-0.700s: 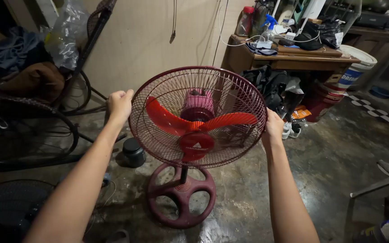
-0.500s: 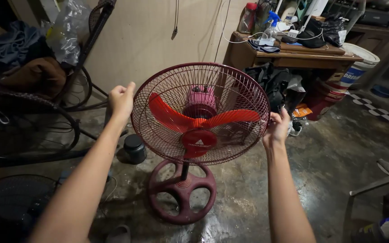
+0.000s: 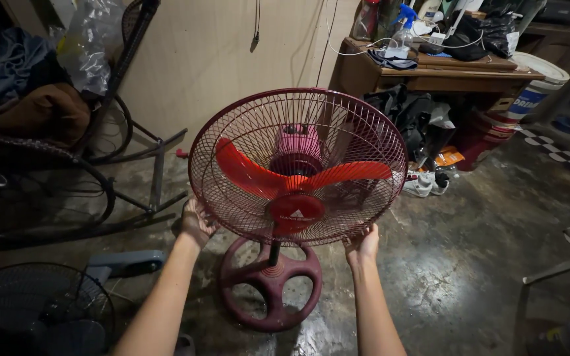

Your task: The person disassembles a red electric fan by removing the front grille, fan blades, and rear grille. They then reassemble the fan by reattaching the rear grille, fan blades, and front grille.

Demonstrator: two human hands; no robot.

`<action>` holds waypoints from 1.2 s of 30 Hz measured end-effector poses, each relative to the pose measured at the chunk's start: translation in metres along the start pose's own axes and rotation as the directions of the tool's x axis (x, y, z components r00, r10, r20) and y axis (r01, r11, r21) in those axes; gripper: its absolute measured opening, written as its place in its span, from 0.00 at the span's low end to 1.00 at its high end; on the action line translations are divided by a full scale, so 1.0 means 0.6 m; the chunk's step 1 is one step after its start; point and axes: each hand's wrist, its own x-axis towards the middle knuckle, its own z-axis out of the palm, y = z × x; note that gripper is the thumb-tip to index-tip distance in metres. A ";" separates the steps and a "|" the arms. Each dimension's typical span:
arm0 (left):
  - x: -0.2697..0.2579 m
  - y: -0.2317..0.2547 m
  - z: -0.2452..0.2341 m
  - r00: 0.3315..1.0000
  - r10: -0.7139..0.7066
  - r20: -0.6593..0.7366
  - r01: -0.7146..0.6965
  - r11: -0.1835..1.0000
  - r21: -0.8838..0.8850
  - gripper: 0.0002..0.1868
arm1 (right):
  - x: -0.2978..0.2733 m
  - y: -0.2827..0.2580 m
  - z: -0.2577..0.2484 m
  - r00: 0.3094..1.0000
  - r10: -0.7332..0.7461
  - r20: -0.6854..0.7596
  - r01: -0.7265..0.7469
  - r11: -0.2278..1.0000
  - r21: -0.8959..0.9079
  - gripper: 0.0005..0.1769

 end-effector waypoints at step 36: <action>0.004 -0.159 0.005 0.979 -0.201 0.042 0.204 0.975 -0.087 0.38 | 0.030 0.117 0.021 0.938 0.122 0.325 -0.249 0.888 0.386 0.25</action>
